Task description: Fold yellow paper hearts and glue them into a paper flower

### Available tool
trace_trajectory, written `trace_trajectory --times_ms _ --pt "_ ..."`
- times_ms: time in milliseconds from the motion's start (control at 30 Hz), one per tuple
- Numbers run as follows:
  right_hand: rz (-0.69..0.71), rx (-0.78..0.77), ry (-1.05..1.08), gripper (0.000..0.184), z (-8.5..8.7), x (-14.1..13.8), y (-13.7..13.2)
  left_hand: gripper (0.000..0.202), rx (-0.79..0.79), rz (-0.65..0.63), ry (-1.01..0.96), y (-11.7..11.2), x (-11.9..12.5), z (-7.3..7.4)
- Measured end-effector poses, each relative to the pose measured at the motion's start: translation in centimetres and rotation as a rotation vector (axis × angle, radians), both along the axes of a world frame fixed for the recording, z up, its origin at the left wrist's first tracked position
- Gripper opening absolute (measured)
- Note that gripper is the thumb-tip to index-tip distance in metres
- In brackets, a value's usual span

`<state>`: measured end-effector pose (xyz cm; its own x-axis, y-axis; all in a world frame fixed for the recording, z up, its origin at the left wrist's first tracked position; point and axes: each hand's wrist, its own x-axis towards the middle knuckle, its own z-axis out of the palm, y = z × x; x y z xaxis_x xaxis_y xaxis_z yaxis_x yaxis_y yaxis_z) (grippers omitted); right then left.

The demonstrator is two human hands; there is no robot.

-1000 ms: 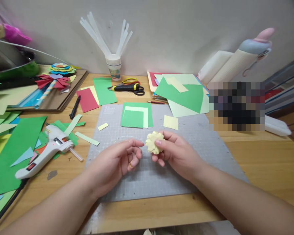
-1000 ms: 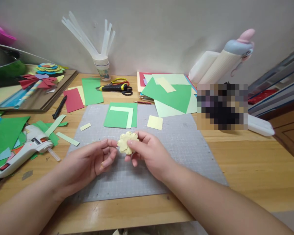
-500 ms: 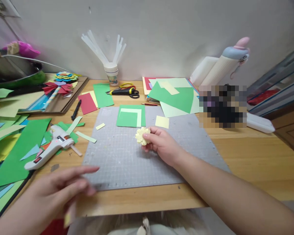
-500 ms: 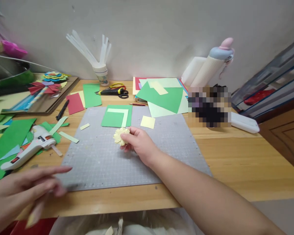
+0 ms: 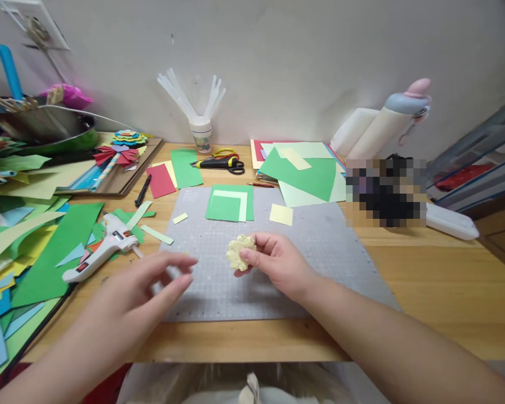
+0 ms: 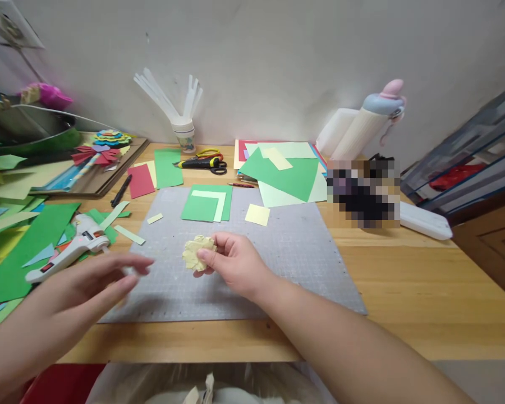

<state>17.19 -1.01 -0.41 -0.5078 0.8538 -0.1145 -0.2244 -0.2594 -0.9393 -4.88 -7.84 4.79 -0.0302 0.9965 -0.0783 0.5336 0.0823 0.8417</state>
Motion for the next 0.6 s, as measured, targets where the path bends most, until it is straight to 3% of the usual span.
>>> trace_trajectory --times_ms 100,233,433,600 --pt "-0.047 -0.017 -0.010 0.027 0.1 0.1 0.2 0.029 -0.009 -0.165 0.038 4.2 3.7 0.4" --pt "-0.071 -0.076 -0.006 0.029 0.1 0.2 0.6 0.024 -0.087 -0.259 -0.087 7.0 5.3 -1.0" --pt "0.034 -0.136 -0.037 0.034 -0.3 0.0 0.8 0.027 -0.226 -0.188 -0.449 7.3 4.5 -2.9" --pt "-0.004 -0.109 -0.032 0.028 -0.6 -0.3 0.5 0.028 -0.331 -0.219 -0.553 7.1 4.5 -3.2"
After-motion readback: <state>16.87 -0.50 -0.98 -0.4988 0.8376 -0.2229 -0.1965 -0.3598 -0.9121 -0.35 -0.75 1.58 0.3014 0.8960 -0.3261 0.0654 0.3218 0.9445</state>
